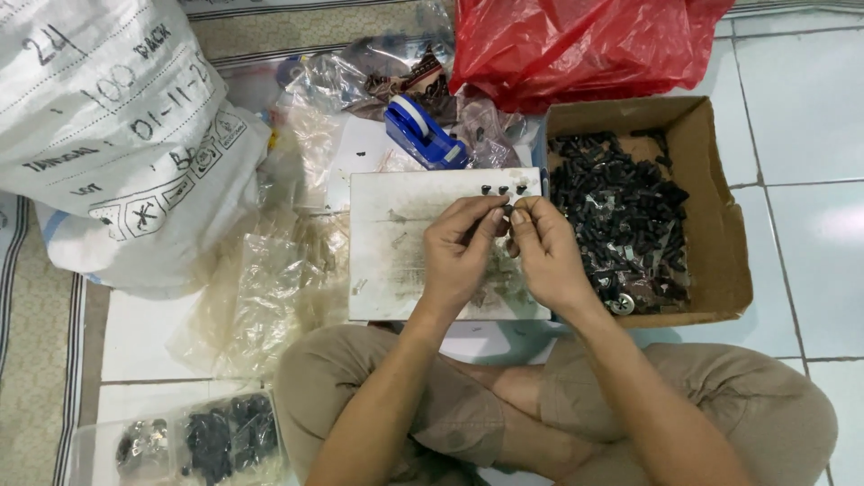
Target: The person sits cross-legged on the floor and repeatedly picks small black components from a cardboard box. They place each component onto a white rectangular board, arranging them in a row.
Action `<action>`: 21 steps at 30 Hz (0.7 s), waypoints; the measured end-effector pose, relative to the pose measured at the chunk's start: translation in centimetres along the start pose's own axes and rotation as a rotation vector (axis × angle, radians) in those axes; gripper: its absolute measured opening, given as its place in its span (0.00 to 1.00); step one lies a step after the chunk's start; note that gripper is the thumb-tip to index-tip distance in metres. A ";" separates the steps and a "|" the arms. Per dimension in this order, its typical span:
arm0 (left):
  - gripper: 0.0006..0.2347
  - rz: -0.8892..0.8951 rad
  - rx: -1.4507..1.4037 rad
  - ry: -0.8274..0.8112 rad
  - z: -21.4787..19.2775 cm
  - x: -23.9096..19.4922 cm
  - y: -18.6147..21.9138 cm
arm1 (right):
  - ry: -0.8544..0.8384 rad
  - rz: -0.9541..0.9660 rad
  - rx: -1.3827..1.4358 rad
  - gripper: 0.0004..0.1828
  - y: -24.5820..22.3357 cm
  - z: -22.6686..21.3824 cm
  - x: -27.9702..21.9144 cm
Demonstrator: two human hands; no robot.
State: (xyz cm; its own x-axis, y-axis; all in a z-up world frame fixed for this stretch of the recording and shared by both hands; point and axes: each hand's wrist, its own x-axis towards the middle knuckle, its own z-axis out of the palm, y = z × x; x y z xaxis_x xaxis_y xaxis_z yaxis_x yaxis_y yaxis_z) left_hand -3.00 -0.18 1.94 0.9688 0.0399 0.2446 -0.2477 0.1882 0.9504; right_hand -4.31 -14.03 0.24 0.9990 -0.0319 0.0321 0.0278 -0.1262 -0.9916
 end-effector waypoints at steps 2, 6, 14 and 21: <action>0.06 -0.006 0.005 -0.015 0.1 0.1 -0.3 | 0.006 0.013 0.008 0.10 0.2 0.0 0.0; 0.06 -0.060 -0.035 -0.037 0.2 -0.1 -0.8 | -0.019 0.068 0.022 0.10 0.9 -0.4 0.2; 0.08 -0.168 -0.241 0.079 0.3 0.0 -3.4 | -0.003 0.114 0.125 0.11 -1.2 -2.2 1.6; 0.08 -0.235 -0.251 0.094 0.5 -0.1 -3.5 | -0.032 -0.050 -0.081 0.13 -2.8 -2.2 1.8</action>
State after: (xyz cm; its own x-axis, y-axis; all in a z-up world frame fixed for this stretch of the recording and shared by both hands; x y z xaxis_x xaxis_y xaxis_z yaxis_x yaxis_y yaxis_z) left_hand -2.19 -1.34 -1.34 0.9985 0.0553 -0.0050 -0.0197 0.4374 0.8991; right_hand -2.63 -15.91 3.31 0.9970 0.0082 0.0764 0.0765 -0.2065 -0.9755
